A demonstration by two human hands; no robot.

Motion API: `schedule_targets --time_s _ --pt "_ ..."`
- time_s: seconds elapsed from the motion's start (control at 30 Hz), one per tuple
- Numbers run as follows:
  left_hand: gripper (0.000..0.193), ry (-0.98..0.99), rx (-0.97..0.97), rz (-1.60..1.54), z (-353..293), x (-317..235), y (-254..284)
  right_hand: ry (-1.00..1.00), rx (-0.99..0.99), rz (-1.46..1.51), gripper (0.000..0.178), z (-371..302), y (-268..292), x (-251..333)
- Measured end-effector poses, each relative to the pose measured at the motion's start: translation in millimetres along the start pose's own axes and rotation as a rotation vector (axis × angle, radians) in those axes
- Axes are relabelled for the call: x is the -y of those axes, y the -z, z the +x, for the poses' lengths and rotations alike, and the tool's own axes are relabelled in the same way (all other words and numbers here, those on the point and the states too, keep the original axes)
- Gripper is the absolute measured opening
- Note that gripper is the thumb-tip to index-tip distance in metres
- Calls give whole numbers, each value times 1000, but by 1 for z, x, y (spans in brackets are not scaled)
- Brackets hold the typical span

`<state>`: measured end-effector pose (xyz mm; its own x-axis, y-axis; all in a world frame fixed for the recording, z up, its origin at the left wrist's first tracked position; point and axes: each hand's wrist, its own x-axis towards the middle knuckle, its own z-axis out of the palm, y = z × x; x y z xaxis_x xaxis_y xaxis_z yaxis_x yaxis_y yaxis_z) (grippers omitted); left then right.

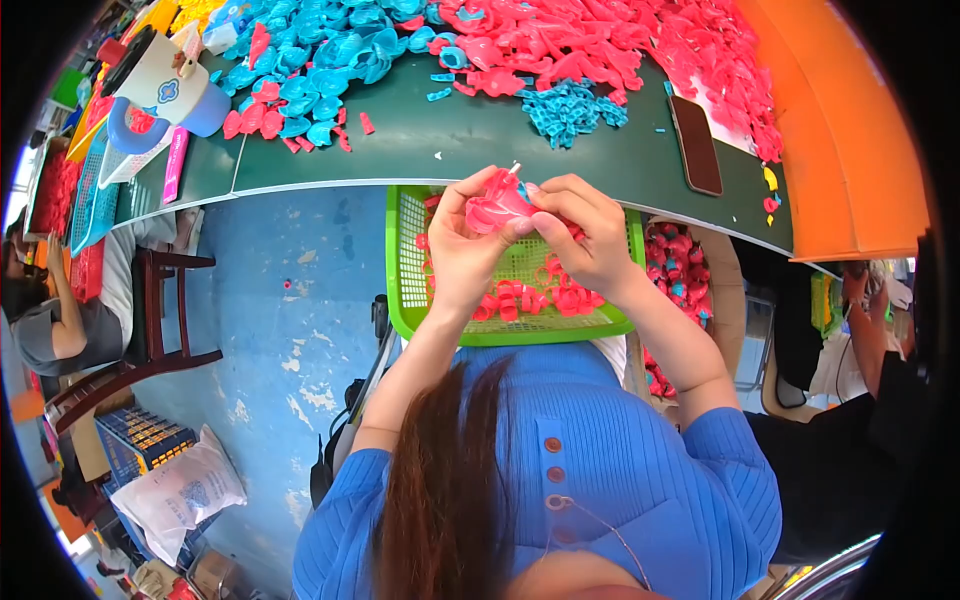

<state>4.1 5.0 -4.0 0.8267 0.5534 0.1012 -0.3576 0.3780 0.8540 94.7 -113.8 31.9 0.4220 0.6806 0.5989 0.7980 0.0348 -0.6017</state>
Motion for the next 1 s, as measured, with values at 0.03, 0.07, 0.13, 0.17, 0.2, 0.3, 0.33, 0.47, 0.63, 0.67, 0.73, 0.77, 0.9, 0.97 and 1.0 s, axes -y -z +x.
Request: schedule_targets --time_s 0.03,0.07,0.13,0.17,0.2,0.3,0.33,0.47,0.63,0.67,0.73,0.77,0.9,0.97,1.0 --pt "55 29 -4 -44 1 -2 0 3 5 1 15 3 -2 0" --pt "55 58 -7 -88 3 -4 1 1 14 -14 15 7 -4 0" --pt "54 23 -31 -135 8 0 9 3 27 -26 15 17 -9 -1" --pt "53 -9 -52 -180 10 1 14 58 55 -43 14 25 -11 -3" --pt "53 -14 -58 -179 12 -1 18 113 83 -58 13 33 -13 -7" --pt "51 -20 -154 -136 19 -8 29 116 231 -14 13 65 -14 -25" --pt "51 -23 -161 -133 20 -11 30 120 234 -7 13 77 -18 -33" --pt "51 -13 -221 -137 24 -15 35 107 -1 -503 19 133 -39 -81" --pt "49 -28 -235 -145 28 -16 40 180 63 -860 21 165 -65 -125" --pt "48 -31 -229 -114 28 -17 43 181 66 -859 21 169 -64 -130" --pt "47 -34 -231 -86 30 -20 47 78 57 -725 21 176 -60 -135" --pt "47 -36 -226 -93 31 -21 48 80 64 -721 21 179 -57 -134" --pt "45 -37 -193 -120 37 -19 48 -80 -90 -316 17 186 -38 -132" --pt "45 -26 -183 -128 39 -20 44 -266 -85 59 18 183 -27 -125" --pt "46 -20 -177 -135 41 -21 42 -270 -86 60 18 178 -24 -117"
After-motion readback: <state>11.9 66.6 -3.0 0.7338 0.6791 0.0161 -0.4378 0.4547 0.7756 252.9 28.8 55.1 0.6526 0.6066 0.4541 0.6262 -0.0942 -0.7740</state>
